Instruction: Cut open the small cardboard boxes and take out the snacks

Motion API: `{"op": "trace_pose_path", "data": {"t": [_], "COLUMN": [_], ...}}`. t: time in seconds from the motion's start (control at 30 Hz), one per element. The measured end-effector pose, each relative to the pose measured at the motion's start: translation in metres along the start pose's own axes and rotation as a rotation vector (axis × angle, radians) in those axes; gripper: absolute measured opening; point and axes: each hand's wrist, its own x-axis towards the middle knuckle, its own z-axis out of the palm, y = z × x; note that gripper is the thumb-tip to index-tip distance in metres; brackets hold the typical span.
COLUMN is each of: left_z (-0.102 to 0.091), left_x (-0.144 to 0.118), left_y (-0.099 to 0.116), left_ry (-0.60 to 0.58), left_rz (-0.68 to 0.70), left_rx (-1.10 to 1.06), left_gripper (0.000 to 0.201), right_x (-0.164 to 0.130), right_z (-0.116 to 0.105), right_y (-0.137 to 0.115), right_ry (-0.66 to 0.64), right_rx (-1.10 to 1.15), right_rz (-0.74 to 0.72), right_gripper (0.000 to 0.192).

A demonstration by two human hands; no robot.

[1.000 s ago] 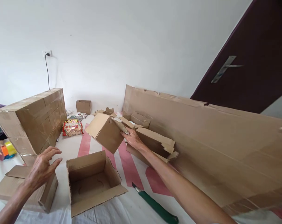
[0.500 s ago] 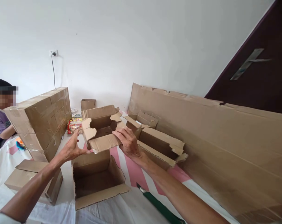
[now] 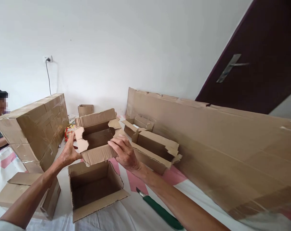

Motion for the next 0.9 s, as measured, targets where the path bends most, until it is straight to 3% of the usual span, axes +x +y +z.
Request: {"op": "trace_pose_path", "data": {"t": [0.13, 0.23, 0.37, 0.5, 0.7, 0.9], "left_z": [-0.012, -0.024, -0.030, -0.027, -0.021, -0.014], "left_x": [0.002, 0.002, 0.001, 0.001, 0.004, 0.009], "left_y": [-0.001, -0.001, -0.003, -0.003, 0.005, 0.007], "left_ry": [0.015, 0.062, 0.076, 0.083, 0.052, -0.039], "left_rz": [-0.020, -0.002, 0.034, 0.107, 0.147, 0.084], "left_rx": [-0.062, -0.011, 0.054, 0.129, 0.185, 0.230], "left_gripper": [0.109, 0.107, 0.101, 0.091, 0.087, 0.100], "right_x": [-0.006, -0.014, -0.023, -0.017, 0.005, 0.011], "right_z": [-0.003, -0.007, -0.012, -0.020, -0.026, -0.005], "right_y": [0.008, 0.016, 0.021, 0.017, 0.008, 0.022], "right_ry": [0.206, 0.245, 0.115, -0.052, -0.131, -0.147], "right_rx": [-0.045, 0.034, 0.474, 0.804, 0.776, 0.624], "right_rz": [0.037, 0.219, 0.635, 0.817, 0.943, 1.054], "right_gripper": [0.077, 0.081, 0.051, 0.057, 0.055, 0.041]}}
